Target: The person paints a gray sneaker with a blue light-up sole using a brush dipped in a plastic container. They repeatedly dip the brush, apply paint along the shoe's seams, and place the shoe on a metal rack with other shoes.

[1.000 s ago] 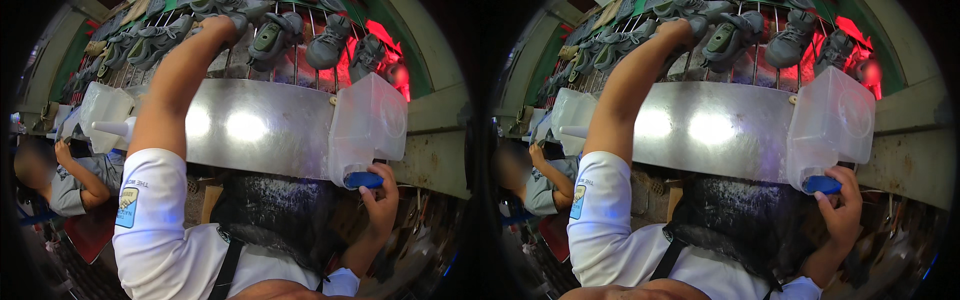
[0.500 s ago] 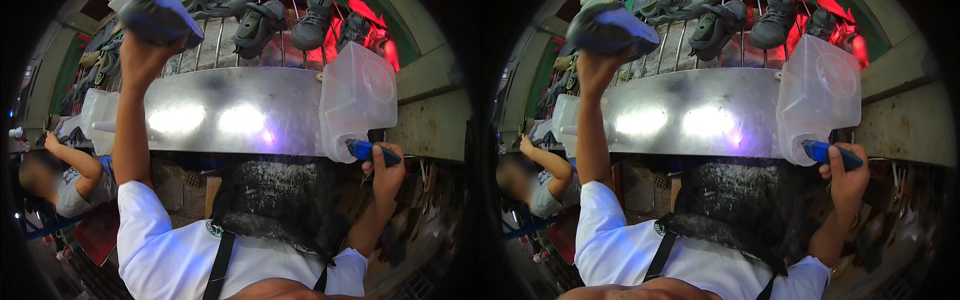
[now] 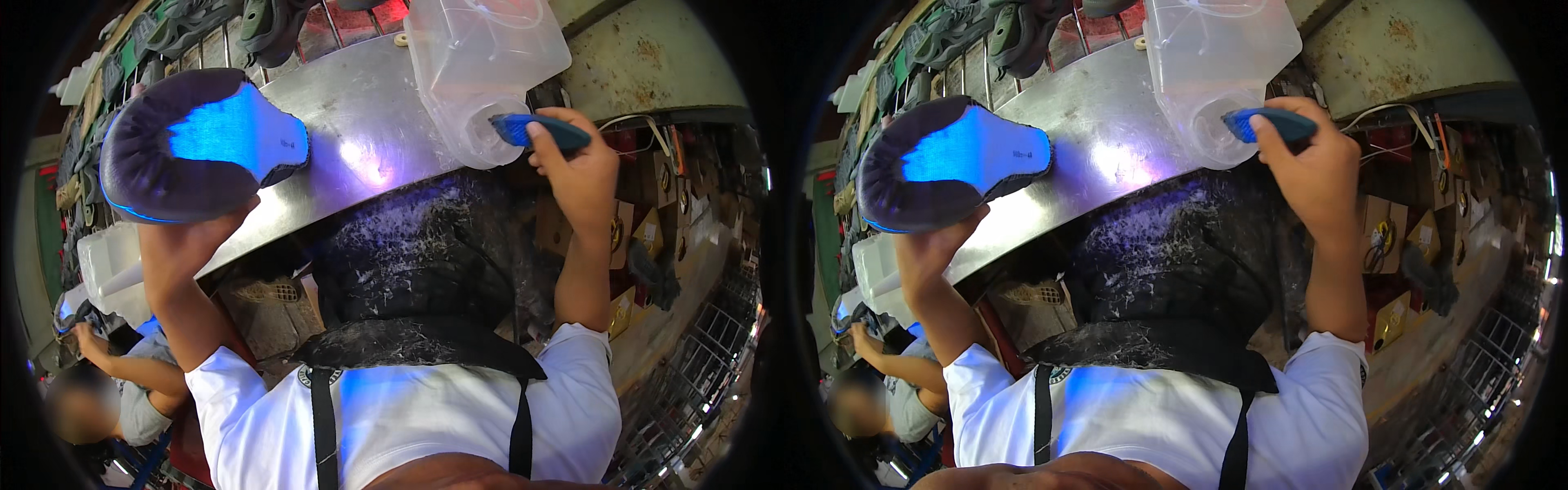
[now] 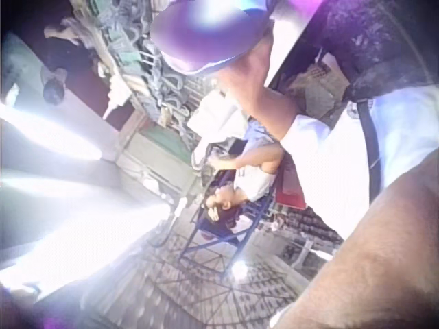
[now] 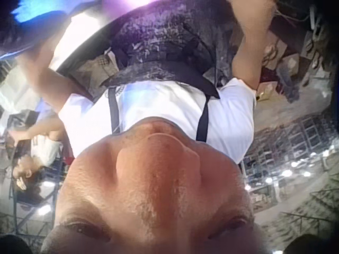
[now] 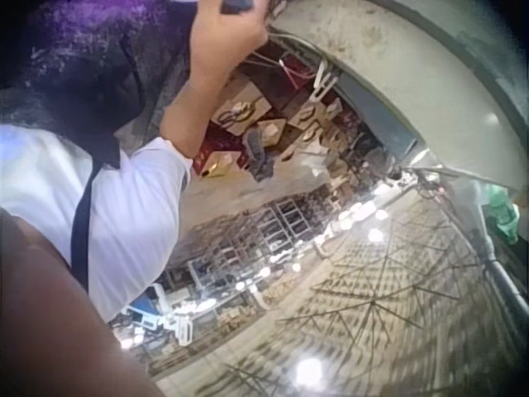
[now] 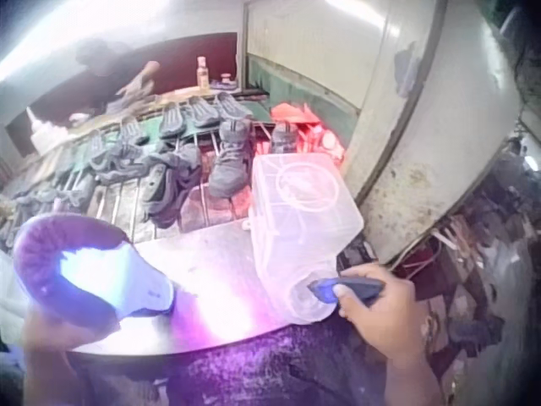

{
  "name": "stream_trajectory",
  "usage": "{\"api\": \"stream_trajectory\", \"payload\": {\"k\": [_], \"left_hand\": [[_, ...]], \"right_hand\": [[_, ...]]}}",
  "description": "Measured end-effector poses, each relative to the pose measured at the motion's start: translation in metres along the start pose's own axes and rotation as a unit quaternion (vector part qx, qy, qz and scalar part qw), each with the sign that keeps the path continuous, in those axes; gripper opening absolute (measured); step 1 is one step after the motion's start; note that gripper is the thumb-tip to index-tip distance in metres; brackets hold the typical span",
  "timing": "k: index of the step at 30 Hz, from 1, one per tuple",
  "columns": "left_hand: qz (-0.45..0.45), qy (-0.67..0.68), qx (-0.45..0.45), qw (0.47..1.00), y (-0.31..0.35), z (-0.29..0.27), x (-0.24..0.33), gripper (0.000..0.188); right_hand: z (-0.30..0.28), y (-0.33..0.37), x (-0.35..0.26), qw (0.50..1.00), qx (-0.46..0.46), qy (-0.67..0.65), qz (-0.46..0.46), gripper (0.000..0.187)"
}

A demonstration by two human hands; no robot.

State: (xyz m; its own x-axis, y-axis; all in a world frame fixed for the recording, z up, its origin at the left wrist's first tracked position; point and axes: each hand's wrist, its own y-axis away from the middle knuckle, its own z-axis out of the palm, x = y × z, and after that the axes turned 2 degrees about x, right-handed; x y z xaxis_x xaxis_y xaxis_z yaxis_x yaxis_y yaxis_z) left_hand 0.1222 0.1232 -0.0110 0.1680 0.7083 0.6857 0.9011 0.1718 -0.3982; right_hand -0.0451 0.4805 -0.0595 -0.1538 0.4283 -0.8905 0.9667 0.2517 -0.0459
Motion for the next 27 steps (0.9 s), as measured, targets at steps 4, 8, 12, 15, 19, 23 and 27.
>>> {"api": "stream_trajectory", "payload": {"k": [4, 8, 12, 15, 19, 23, 27], "left_hand": [[-0.026, 0.114, 0.057, 0.992, -0.001, 0.007, 0.014, 0.099], [0.078, -0.081, 0.039, 0.993, -0.006, 0.0, -0.003, 0.098], [0.061, -0.095, 0.024, 0.993, 0.004, -0.012, -0.011, 0.09], [-0.01, -0.047, 0.044, 0.998, 0.015, -0.012, -0.012, 0.085], [-0.039, -0.058, 0.023, 0.997, 0.016, -0.01, -0.015, 0.087], [0.072, -0.176, -0.041, 0.981, 0.04, -0.023, -0.063, 0.07], [0.064, -0.283, -0.031, 0.956, 0.034, -0.016, -0.041, 0.05]], "right_hand": [[0.01, 0.003, 0.01, 0.996, -0.049, -0.059, 0.043, 0.018], [0.009, -0.002, 0.011, 0.999, -0.016, -0.036, -0.013, 0.02], [-0.007, -0.01, 0.0, 0.977, -0.202, 0.014, -0.067, 0.022], [-0.012, -0.011, -0.001, 0.99, -0.142, 0.002, 0.003, 0.02], [0.003, -0.003, 0.002, 0.994, -0.1, -0.01, -0.031, 0.02], [-0.001, -0.014, 0.014, 0.992, -0.122, -0.018, -0.038, 0.021], [-0.003, -0.019, 0.016, 0.984, -0.057, 0.083, -0.144, 0.022]]}}
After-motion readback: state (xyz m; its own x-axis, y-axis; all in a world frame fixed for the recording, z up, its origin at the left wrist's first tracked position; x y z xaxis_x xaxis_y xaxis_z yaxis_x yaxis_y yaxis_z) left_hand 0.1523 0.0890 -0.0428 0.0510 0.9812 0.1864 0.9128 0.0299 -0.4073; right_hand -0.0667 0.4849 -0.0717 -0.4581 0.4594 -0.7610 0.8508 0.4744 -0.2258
